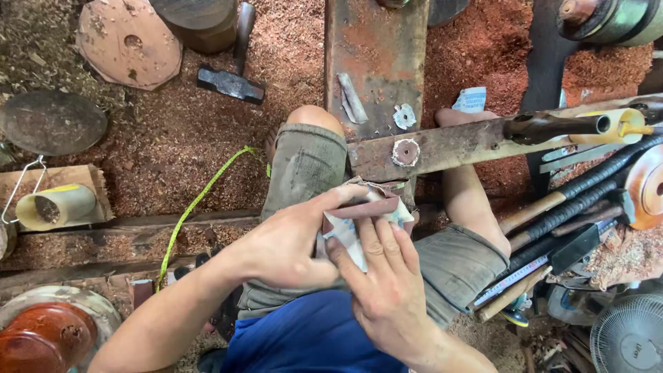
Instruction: The person is sanding a small wooden piece using sandpaper and later preparing it for assembly or further processing.
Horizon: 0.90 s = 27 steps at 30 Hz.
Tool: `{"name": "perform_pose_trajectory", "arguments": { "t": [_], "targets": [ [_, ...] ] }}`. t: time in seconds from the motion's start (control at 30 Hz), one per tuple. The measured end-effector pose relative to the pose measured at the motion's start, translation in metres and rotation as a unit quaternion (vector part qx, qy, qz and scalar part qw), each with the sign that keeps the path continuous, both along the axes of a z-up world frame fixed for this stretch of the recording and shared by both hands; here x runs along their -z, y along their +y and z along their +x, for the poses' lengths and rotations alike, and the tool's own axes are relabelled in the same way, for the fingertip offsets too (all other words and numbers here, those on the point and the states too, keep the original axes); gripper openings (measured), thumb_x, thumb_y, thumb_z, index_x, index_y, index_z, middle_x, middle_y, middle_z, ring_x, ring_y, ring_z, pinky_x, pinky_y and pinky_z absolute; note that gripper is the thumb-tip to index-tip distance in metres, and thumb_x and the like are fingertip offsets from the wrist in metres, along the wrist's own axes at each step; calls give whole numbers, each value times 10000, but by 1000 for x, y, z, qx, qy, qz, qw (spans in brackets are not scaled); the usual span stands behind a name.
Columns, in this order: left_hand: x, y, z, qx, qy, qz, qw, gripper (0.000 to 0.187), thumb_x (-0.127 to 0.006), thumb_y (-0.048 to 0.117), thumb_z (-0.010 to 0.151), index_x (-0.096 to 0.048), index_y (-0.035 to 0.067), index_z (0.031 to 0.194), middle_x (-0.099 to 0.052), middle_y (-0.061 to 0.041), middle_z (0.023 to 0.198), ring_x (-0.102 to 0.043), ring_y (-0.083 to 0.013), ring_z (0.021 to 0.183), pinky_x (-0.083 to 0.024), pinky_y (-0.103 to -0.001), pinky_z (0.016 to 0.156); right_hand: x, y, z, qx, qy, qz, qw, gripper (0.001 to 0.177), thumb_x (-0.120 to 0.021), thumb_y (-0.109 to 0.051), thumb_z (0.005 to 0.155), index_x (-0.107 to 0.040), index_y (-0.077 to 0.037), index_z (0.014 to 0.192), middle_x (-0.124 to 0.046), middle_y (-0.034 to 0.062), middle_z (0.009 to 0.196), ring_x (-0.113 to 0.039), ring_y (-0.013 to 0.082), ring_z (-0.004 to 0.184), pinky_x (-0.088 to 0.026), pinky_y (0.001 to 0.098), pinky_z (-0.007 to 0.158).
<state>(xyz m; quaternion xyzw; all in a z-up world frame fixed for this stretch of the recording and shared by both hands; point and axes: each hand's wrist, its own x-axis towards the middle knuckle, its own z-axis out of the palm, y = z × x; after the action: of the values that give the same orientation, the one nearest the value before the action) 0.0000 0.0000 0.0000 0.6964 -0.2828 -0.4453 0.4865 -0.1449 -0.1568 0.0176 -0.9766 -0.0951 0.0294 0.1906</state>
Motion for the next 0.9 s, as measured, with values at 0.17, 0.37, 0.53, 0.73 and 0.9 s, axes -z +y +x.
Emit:
{"name": "perform_pose_trajectory", "arguments": {
  "t": [0.17, 0.37, 0.53, 0.73, 0.9],
  "targets": [
    [23, -4, -16, -95, 52, -138, 984, 540, -674, 141, 887, -589, 114, 1419, -741, -120, 1280, -726, -254, 1155, -566, -347, 972, 15, -3, -6, 30, -40, 51, 997, 500, -651, -43, 779, -717, -140, 1265, -486, 279, 1477, -440, 459, 1386, -286, 559, 1161],
    [51, -8, -36, -215, -81, -146, 962, 172, -702, 56, 914, -689, 56, 1086, -698, -71, 940, -688, -131, 759, -552, -279, 654, 35, -2, -19, 99, -118, 119, 981, 382, -752, -19, 789, -713, -63, 1166, -633, 231, 1367, -555, 427, 1346, -382, 539, 1154],
    [54, -5, -35, -219, -70, -116, 966, 137, -682, 31, 828, -648, 31, 961, -650, -73, 813, -623, -159, 642, -515, -305, 601, 34, -6, -17, 72, -158, 101, 980, 289, -785, -42, 810, -674, -27, 1076, -654, 216, 1315, -580, 420, 1304, -462, 534, 1095],
    [33, -4, -11, -183, -112, -186, 959, 119, -630, -3, 746, -550, 16, 831, -656, -195, 1004, -665, -299, 937, -534, -353, 769, 32, -14, -16, 0, -196, 69, 978, 249, -759, -130, 836, -714, -27, 1058, -669, 198, 1272, -593, 375, 1208, -494, 480, 1010],
    [46, 0, -12, -136, -73, -171, 973, 109, -642, -7, 706, -556, 13, 770, -684, -214, 1099, -706, -275, 928, -545, -338, 788, 34, -23, -24, -40, -214, 38, 975, 239, -733, -148, 854, -711, -23, 1057, -690, 160, 1237, -616, 308, 1120, -528, 427, 950]
  ]
}}
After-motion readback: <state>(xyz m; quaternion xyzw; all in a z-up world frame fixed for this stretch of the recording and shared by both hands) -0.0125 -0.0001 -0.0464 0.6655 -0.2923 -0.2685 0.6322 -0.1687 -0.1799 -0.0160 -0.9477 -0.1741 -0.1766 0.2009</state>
